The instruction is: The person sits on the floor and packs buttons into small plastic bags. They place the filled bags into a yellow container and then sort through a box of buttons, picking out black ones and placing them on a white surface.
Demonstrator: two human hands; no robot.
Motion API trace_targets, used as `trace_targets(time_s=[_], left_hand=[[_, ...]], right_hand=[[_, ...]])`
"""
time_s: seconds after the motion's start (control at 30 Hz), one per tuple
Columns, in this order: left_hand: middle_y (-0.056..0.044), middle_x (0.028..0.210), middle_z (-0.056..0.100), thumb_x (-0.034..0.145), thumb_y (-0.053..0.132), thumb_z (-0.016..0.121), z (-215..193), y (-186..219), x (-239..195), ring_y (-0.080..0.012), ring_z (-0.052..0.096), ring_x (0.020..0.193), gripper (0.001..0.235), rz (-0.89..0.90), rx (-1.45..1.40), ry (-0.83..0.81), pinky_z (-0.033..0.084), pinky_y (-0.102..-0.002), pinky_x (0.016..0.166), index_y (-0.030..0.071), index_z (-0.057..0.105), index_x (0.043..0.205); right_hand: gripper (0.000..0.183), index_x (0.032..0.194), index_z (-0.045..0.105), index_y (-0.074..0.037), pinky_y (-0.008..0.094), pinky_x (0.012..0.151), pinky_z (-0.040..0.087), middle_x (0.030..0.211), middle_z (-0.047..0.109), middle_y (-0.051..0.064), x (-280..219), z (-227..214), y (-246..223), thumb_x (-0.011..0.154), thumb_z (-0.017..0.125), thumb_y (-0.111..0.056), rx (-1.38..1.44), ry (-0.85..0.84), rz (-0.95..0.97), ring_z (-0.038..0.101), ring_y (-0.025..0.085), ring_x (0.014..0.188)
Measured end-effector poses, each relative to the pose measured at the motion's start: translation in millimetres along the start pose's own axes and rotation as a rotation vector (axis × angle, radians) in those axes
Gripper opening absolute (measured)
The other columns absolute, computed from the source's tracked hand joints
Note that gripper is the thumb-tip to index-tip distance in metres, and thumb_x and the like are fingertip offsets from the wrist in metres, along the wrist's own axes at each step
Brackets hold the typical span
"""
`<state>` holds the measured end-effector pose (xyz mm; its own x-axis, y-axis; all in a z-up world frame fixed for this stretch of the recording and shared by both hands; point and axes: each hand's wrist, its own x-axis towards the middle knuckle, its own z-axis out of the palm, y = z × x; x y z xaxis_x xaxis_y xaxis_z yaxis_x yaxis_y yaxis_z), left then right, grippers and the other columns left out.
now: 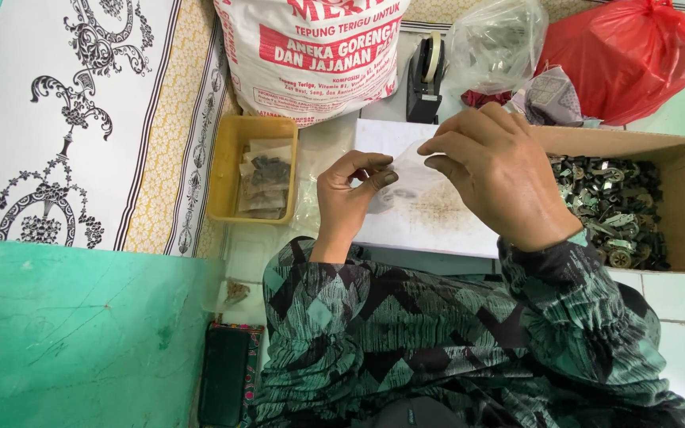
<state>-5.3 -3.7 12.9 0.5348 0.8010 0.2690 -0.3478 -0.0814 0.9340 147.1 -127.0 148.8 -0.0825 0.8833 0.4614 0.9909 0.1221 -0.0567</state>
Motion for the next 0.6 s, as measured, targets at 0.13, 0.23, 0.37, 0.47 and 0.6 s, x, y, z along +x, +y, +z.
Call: trace_targets(time_s=[0.13, 0.23, 0.37, 0.47, 0.6], left_hand=[[-0.003, 0.093, 0.076, 0.082, 0.006, 0.085, -2, -4, 0, -0.0124, 0.070, 0.085, 0.021, 0.001, -0.030, 0.014, 0.057, -0.024, 0.075, 0.010, 0.078, 0.101], [-0.005, 0.095, 0.076, 0.083, 0.010, 0.085, -2, -9, 1, -0.0127, 0.069, 0.085, 0.021, -0.002, -0.008, 0.004, 0.058, -0.025, 0.076, 0.009, 0.077, 0.102], [-0.006, 0.088, 0.076, 0.083, 0.017, 0.089, -4, -24, 2, -0.0081, 0.063, 0.080, 0.023, 0.013, 0.043, 0.040, 0.047, -0.022, 0.076, 0.012, 0.078, 0.103], [-0.010, 0.118, 0.068, 0.083, 0.043, 0.083, -6, -7, 0, -0.0165, 0.058, 0.107, 0.059, -0.051, 0.067, -0.056, 0.039, -0.034, 0.096, 0.014, 0.063, 0.130], [-0.020, 0.146, 0.057, 0.076, 0.052, 0.086, 6, 21, -2, -0.0336, 0.051, 0.134, 0.100, -0.222, 0.215, -0.294, 0.033, -0.052, 0.116, 0.010, 0.042, 0.156]], right_hand=[[0.052, 0.129, 0.064, 0.000, 0.053, 0.100, 0.047, 0.129, 0.059, 0.021, -7, 7, 7, 0.098, 0.065, -0.042, 0.250, 0.027, 0.154, 0.055, 0.038, 0.122], [0.101, 0.153, 0.028, 0.000, 0.045, 0.098, 0.051, 0.150, 0.046, 0.024, -20, 36, 24, 0.077, 0.075, -0.047, 0.674, -0.015, 0.342, 0.053, 0.032, 0.128], [0.070, 0.132, 0.059, 0.001, 0.052, 0.105, 0.044, 0.122, 0.067, 0.020, -33, 76, 22, 0.074, 0.091, -0.021, 0.853, -0.117, 0.460, 0.064, 0.040, 0.117], [0.030, 0.113, 0.075, -0.002, 0.048, 0.096, 0.051, 0.103, 0.078, 0.017, -36, 88, 17, 0.089, 0.083, -0.018, 0.826, -0.133, 0.543, 0.073, 0.035, 0.102], [0.010, 0.098, 0.076, -0.006, 0.034, 0.086, 0.056, 0.083, 0.077, 0.008, -32, 56, 10, 0.092, 0.082, -0.011, 0.905, 0.025, 0.598, 0.070, 0.016, 0.083]])
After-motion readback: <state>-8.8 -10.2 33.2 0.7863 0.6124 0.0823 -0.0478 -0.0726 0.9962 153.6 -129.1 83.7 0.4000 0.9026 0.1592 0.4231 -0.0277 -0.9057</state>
